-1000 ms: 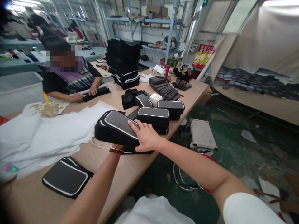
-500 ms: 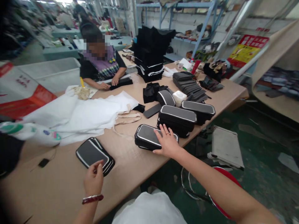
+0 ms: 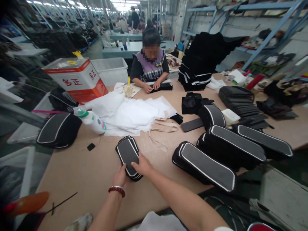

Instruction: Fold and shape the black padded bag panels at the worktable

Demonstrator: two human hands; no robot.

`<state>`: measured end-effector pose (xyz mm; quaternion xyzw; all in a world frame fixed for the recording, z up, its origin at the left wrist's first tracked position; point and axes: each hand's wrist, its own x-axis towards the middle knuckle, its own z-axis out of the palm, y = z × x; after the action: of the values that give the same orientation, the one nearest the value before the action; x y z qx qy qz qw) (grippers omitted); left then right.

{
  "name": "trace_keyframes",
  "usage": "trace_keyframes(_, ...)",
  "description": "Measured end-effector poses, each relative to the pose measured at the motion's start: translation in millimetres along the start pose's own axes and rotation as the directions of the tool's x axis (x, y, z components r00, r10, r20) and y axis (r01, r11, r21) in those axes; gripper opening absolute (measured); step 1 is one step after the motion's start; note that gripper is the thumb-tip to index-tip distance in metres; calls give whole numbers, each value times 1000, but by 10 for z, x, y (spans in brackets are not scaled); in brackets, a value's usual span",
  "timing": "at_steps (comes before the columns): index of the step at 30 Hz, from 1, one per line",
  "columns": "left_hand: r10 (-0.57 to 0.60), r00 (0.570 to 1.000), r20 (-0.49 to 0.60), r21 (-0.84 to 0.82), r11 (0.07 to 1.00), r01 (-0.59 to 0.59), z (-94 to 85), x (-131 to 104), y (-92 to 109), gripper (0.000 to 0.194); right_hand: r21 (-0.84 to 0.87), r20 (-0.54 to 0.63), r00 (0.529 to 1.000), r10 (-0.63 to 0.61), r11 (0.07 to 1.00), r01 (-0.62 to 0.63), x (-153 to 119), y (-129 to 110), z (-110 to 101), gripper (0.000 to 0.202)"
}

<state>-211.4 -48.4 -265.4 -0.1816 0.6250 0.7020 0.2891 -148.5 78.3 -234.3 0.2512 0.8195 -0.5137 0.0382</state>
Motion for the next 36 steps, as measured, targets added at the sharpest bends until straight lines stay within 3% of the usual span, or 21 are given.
trace_keyframes(3,-75,992,-98,-147,987,60,-23,-17,26,22,-86,-46,998,-41,996,37,-76,-193,150,70)
trace_keyframes(7,-188,978,-87,-301,941,154,-118,-36,93,33,-131,-83,980,-182,977,170,-284,-449,274,60)
trace_keyframes(10,-224,968,-115,-361,917,170,-192,-64,98,38,-120,-67,971,-231,968,222,-395,-535,371,68)
trace_keyframes(13,-213,967,-143,-363,920,149,-209,-114,20,35,-155,-58,985,-163,976,152,-439,-434,430,58)
trace_keyframes(16,-134,969,-205,-306,950,67,-142,-156,-105,22,-206,-130,989,-71,978,43,-400,-191,411,40)
trace_keyframes(18,-111,968,-227,-272,961,47,-74,-166,-175,14,-226,-153,987,-55,974,19,-344,-32,374,39)
trace_keyframes(21,-131,972,-196,-268,961,76,-2,-154,-214,13,-224,-148,987,-60,974,26,-284,83,324,41)
trace_keyframes(25,-192,973,-129,-300,943,146,-26,-151,-151,24,-187,-176,973,-147,976,113,-314,-18,309,49)
trace_keyframes(28,-193,974,-116,-310,939,149,-87,-217,-130,31,-182,-164,962,-217,965,186,-398,-153,349,77)
trace_keyframes(30,-173,979,-106,-324,937,131,-129,-305,-194,33,-239,-122,974,-189,959,156,-480,-204,379,91)
trace_keyframes(33,-149,988,-29,-358,925,129,-220,-481,-426,30,-352,-50,992,-113,932,88,-680,-169,315,75)
trace_keyframes(36,-181,977,112,-285,936,206,-388,-665,-696,26,-406,18,985,-174,899,166,-993,0,20,49)
